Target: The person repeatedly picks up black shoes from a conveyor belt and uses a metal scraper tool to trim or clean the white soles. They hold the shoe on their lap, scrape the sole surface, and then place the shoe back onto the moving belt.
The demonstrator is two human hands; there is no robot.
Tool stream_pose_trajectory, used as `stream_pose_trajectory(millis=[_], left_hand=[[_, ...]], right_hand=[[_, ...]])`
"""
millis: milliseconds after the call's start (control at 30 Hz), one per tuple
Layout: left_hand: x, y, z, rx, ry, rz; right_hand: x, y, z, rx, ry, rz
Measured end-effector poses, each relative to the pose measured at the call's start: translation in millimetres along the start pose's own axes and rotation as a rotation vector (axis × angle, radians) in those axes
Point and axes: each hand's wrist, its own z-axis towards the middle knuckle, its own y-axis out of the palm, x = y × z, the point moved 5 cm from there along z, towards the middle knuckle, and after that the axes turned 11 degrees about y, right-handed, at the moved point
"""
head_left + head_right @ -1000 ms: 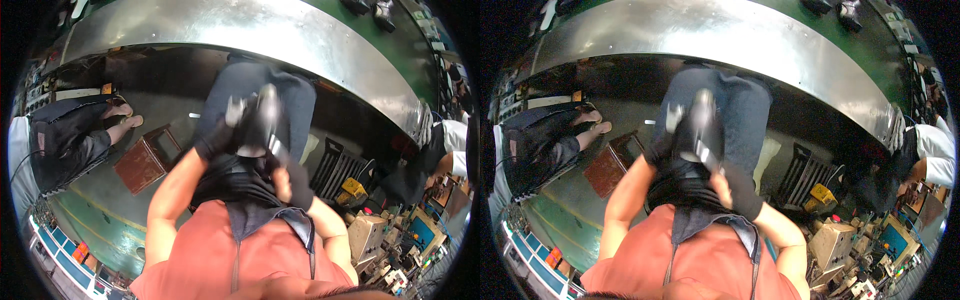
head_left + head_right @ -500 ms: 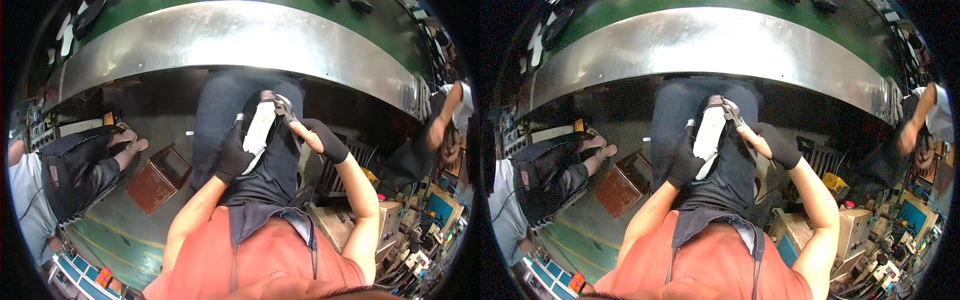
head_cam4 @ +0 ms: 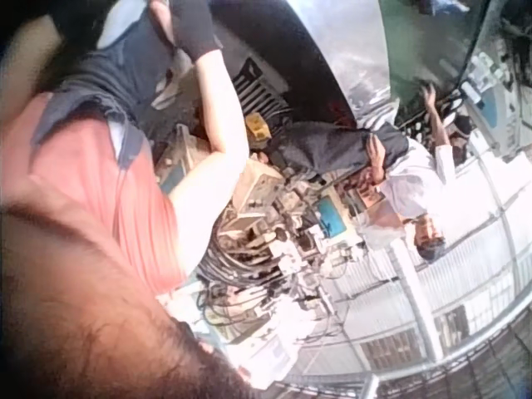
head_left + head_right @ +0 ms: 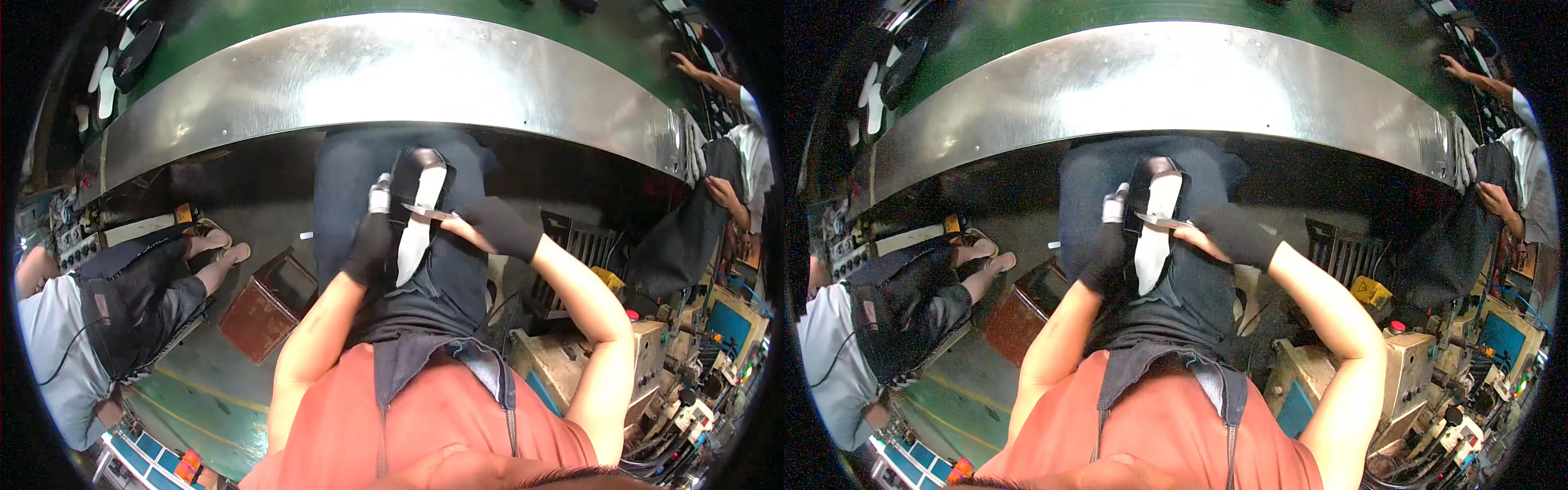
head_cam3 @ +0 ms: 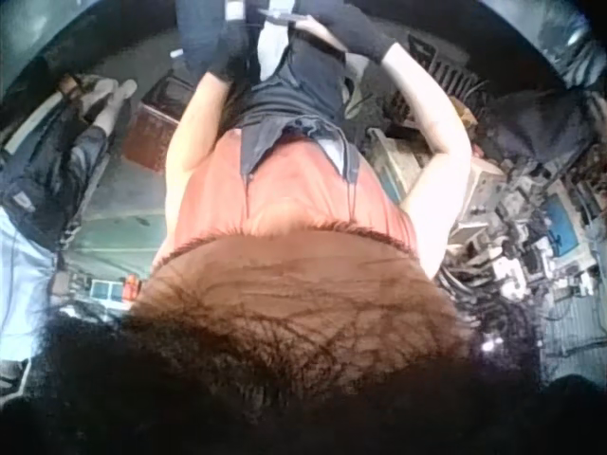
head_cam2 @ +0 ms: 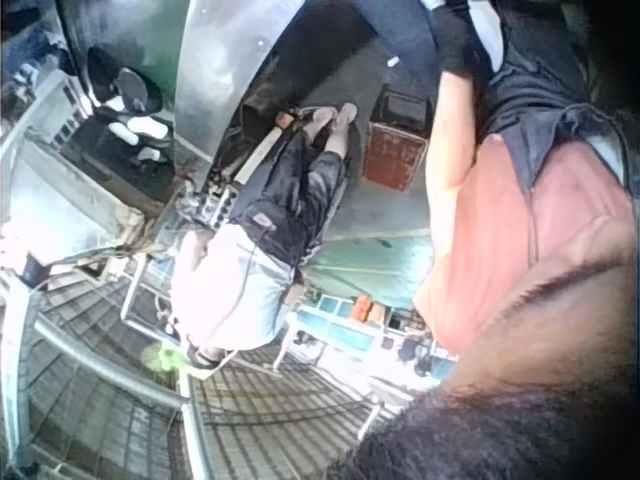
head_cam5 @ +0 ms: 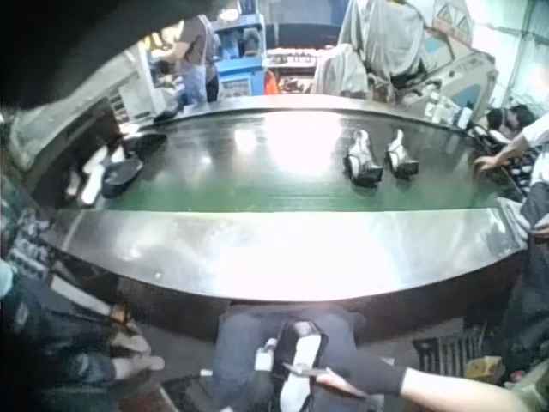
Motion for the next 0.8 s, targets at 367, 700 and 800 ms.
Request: stream_pose_trajectory(millis=[367,700,800], left_hand=[[7.1,-25.9,2.9,0.005,0.597,0.845],[-83.1,-43.6,-89.4,0.057,0.004,-0.060],[-63.8,-24.3,-66.2,0.229,0.441,0.529]], right_hand=[[-101.0,-68.9,-65.0,0.244,-0.215,-0.289],[21.3,107.0,-73.6,-0.072,0.279,0.608],[22.9,95.2,-83.5,-0.134,0.381,0.501]])
